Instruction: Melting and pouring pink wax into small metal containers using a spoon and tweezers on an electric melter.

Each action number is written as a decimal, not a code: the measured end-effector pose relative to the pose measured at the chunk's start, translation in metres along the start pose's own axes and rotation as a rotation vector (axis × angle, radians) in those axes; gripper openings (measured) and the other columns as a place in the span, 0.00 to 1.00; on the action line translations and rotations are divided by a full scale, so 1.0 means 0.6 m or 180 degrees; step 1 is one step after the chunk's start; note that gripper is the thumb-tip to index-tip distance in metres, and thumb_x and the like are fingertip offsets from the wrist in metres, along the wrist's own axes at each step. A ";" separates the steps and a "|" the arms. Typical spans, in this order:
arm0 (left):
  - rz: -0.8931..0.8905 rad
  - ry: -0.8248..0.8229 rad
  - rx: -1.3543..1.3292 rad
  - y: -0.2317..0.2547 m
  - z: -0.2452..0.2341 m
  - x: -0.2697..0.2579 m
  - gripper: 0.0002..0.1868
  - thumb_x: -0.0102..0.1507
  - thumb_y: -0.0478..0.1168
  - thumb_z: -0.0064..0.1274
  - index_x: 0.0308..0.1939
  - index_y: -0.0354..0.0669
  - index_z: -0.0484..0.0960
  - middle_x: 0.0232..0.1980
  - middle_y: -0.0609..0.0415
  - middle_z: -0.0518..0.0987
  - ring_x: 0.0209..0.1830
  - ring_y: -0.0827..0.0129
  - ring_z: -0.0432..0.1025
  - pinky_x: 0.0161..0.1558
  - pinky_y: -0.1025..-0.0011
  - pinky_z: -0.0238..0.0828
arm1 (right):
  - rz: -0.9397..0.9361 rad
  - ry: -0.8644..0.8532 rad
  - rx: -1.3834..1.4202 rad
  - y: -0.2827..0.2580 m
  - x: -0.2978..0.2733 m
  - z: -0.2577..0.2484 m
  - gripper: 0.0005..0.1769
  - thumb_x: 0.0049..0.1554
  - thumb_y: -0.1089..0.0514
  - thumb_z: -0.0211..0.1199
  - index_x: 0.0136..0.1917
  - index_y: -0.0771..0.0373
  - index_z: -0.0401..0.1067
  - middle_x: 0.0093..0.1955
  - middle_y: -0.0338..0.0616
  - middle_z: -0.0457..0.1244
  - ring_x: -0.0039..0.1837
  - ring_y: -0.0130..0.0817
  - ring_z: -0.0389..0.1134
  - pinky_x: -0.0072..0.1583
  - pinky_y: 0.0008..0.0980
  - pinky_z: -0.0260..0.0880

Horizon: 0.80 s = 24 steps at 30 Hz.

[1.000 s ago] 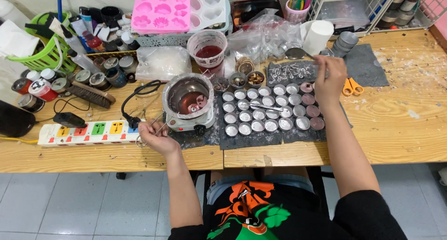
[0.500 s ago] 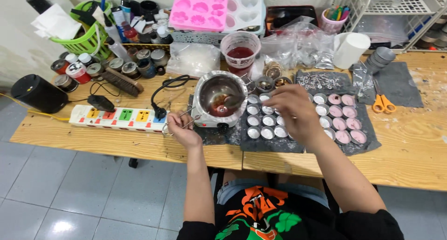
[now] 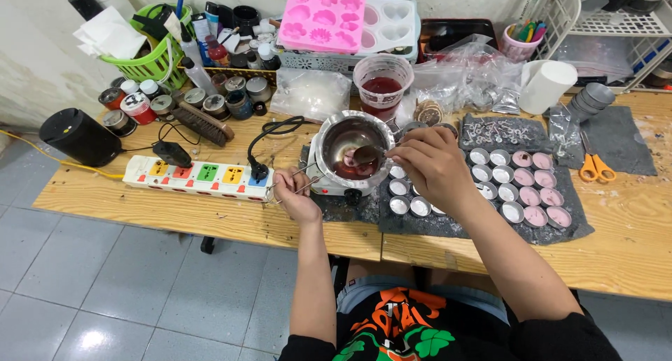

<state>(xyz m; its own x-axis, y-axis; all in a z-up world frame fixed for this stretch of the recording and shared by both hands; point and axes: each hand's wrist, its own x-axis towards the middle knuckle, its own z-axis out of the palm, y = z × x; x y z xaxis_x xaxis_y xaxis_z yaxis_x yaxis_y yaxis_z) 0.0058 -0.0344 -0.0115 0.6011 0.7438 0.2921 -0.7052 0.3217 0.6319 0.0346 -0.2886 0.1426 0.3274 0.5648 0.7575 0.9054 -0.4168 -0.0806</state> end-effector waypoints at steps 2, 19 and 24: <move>-0.0002 0.0001 0.0038 -0.001 -0.001 0.000 0.19 0.75 0.49 0.29 0.31 0.49 0.56 0.25 0.61 0.55 0.22 0.76 0.46 0.26 0.74 0.43 | -0.0026 -0.0044 -0.0043 0.000 0.002 -0.001 0.06 0.59 0.61 0.66 0.51 0.59 0.77 0.48 0.39 0.69 0.59 0.38 0.68 0.62 0.42 0.61; 0.0095 -0.0089 0.0116 0.004 0.003 -0.002 0.19 0.77 0.47 0.25 0.31 0.48 0.56 0.24 0.60 0.55 0.22 0.76 0.45 0.26 0.73 0.44 | -0.0126 -0.0017 -0.0127 -0.008 0.010 0.013 0.06 0.60 0.60 0.67 0.52 0.59 0.78 0.49 0.39 0.70 0.60 0.38 0.68 0.61 0.42 0.61; 0.0079 -0.0060 0.0087 0.006 0.007 0.000 0.19 0.76 0.47 0.26 0.31 0.48 0.57 0.24 0.60 0.55 0.22 0.76 0.46 0.26 0.73 0.44 | -0.0115 -0.0074 0.0111 -0.006 0.008 0.002 0.07 0.59 0.61 0.66 0.52 0.58 0.78 0.49 0.38 0.69 0.60 0.37 0.68 0.62 0.42 0.61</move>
<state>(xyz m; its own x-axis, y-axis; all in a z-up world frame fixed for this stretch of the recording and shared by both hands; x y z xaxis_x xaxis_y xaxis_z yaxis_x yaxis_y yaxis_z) 0.0048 -0.0358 -0.0064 0.5908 0.7402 0.3211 -0.7095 0.2871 0.6436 0.0335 -0.2832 0.1457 0.3002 0.5955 0.7452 0.9254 -0.3711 -0.0763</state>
